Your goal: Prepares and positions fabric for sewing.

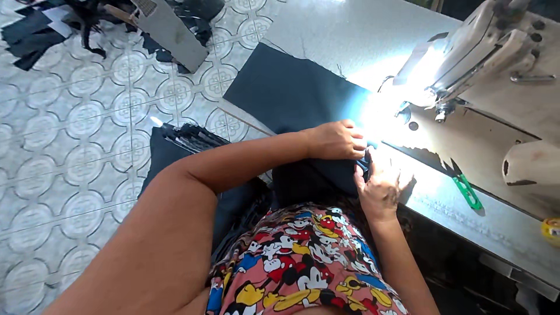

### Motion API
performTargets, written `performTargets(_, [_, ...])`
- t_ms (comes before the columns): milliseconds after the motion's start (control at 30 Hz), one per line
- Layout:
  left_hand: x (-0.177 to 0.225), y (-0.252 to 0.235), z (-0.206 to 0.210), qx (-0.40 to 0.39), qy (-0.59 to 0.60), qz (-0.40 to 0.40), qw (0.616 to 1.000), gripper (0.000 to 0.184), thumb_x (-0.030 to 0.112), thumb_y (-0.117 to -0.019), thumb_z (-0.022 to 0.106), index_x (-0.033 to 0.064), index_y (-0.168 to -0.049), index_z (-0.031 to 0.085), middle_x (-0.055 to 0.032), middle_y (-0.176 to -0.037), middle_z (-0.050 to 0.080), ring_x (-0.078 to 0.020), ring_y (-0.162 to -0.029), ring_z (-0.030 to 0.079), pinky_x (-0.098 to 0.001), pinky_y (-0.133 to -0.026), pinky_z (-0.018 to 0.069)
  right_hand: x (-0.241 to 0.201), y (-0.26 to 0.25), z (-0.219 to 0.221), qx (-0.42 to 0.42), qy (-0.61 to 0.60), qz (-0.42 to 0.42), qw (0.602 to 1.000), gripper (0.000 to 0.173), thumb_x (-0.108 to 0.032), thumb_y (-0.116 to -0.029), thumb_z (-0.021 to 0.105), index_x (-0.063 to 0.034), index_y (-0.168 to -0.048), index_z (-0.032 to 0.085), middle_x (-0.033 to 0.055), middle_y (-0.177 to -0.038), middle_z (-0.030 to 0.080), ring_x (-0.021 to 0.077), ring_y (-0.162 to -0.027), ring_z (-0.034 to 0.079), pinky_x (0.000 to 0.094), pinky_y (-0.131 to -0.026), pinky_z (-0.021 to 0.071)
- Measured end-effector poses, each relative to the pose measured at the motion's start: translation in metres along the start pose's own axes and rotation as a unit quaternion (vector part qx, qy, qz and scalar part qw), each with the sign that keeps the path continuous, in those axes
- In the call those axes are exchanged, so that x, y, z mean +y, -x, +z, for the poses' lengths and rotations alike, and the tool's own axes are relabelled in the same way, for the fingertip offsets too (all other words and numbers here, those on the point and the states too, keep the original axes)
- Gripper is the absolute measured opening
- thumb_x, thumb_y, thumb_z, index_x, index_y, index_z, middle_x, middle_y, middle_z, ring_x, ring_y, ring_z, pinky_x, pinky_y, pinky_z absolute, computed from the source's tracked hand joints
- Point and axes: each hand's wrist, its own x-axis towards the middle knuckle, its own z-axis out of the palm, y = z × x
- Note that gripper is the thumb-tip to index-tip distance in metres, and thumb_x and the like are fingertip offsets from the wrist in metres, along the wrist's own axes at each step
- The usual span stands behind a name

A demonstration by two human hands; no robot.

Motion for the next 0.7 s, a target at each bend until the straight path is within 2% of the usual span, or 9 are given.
performTargets(67, [-0.003, 0.011, -0.004, -0.005, -0.008, 0.000, 1.000, 0.030, 0.001, -0.1022, 0.045, 0.0094, -0.095, 0.072, -0.0061, -0.095, 0.071, -0.0258, -0.104, 0.066, -0.0421, -0.080, 0.0465, -0.002, 0.000, 0.000, -0.005, 0.006, 0.000, 1.000, 0.048, -0.043, -0.0982, 0.061, -0.0191, -0.140, 0.064, 0.0096, -0.135, 0.068, 0.0374, -0.132, 0.058, 0.0743, -0.113, 0.0244])
performTargets(167, [-0.007, 0.031, -0.015, -0.025, -0.013, -0.021, 0.999, 0.028, 0.000, -0.1024, 0.045, 0.0081, -0.094, 0.070, -0.0075, -0.093, 0.070, -0.0274, -0.103, 0.065, -0.0445, -0.085, 0.0484, -0.003, 0.000, -0.001, -0.011, 0.024, 0.002, 1.000, 0.047, -0.043, -0.0999, 0.059, -0.0205, -0.141, 0.063, 0.0108, -0.133, 0.068, 0.0409, -0.130, 0.058, 0.0773, -0.113, 0.0213])
performTargets(267, [-0.008, 0.046, -0.025, -0.056, 0.008, -0.064, 0.996, 0.026, 0.001, -0.1028, 0.046, 0.0087, -0.096, 0.070, -0.0075, -0.098, 0.071, -0.0283, -0.107, 0.066, -0.0461, -0.088, 0.0507, -0.005, 0.000, -0.003, -0.011, 0.021, -0.007, 1.000, 0.046, -0.041, -0.0999, 0.059, -0.0192, -0.140, 0.064, 0.0122, -0.127, 0.071, 0.0432, -0.123, 0.062, 0.0798, -0.111, 0.0213])
performTargets(333, [-0.008, 0.042, -0.031, -0.084, 0.063, -0.112, 0.988, 0.023, 0.009, -0.1034, 0.051, 0.0105, -0.092, 0.071, -0.0080, -0.103, 0.070, -0.0290, -0.108, 0.066, -0.0494, -0.086, 0.0526, -0.008, -0.001, -0.008, -0.019, 0.012, -0.022, 0.999, 0.043, -0.037, -0.0992, 0.061, -0.0180, -0.137, 0.066, 0.0124, -0.125, 0.071, 0.0430, -0.119, 0.063, 0.0778, -0.111, 0.0241])
performTargets(400, [-0.012, 0.027, -0.033, -0.079, 0.113, -0.156, 0.978, 0.029, 0.029, -0.1043, 0.055, 0.0108, -0.091, 0.073, -0.0091, -0.108, 0.068, -0.0295, -0.106, 0.066, -0.0522, -0.084, 0.0540, -0.007, -0.003, -0.017, -0.049, -0.005, -0.048, 0.998, 0.037, -0.035, -0.0993, 0.062, -0.0164, -0.131, 0.070, 0.0106, -0.124, 0.072, 0.0407, -0.120, 0.064, 0.0724, -0.109, 0.0331])
performTargets(467, [-0.019, 0.005, -0.025, -0.026, 0.137, -0.179, 0.974, 0.027, 0.029, -0.1038, 0.056, 0.0107, -0.100, 0.076, -0.0093, -0.114, 0.069, -0.0285, -0.114, 0.064, -0.0495, -0.092, 0.0536, -0.007, -0.006, -0.027, -0.087, -0.026, -0.069, 0.993, 0.034, -0.040, -0.1015, 0.057, -0.0177, -0.121, 0.075, 0.0064, -0.126, 0.072, 0.0352, -0.121, 0.063, 0.0632, -0.102, 0.0429])
performTargets(533, [-0.029, -0.021, -0.005, 0.040, 0.126, -0.195, 0.972, 0.024, 0.018, -0.1040, 0.056, 0.0067, -0.110, 0.076, -0.0128, -0.120, 0.071, -0.0301, -0.121, 0.063, -0.0462, -0.103, 0.0504, -0.009, -0.012, -0.029, -0.087, -0.053, -0.080, 0.992, 0.037, -0.043, -0.1031, 0.053, -0.0176, -0.113, 0.078, 0.0074, -0.128, 0.070, 0.0333, -0.120, 0.063, 0.0604, -0.097, 0.0446])
performTargets(600, [-0.035, -0.042, 0.021, 0.089, 0.110, -0.231, 0.963, 0.026, 0.014, -0.1035, 0.055, 0.0016, -0.116, 0.075, -0.0190, -0.121, 0.070, -0.0346, -0.121, 0.063, -0.0462, -0.104, 0.0496, -0.008, -0.018, -0.024, -0.077, -0.058, -0.085, 0.992, 0.038, -0.043, -0.1036, 0.052, -0.0157, -0.110, 0.078, 0.0082, -0.134, 0.068, 0.0332, -0.124, 0.061, 0.0587, -0.098, 0.0453])
performTargets(700, [-0.025, -0.054, 0.047, 0.050, 0.090, -0.318, 0.943, 0.041, 0.028, -0.1070, 0.047, 0.0119, -0.141, 0.062, -0.0149, -0.142, 0.060, -0.0357, -0.137, 0.051, -0.0537, -0.107, 0.0443, 0.002, -0.013, -0.010, -0.071, -0.053, -0.095, 0.991, 0.034, -0.039, -0.1029, 0.054, -0.0137, -0.107, 0.077, 0.0065, -0.129, 0.071, 0.0297, -0.124, 0.064, 0.0542, -0.098, 0.0497])
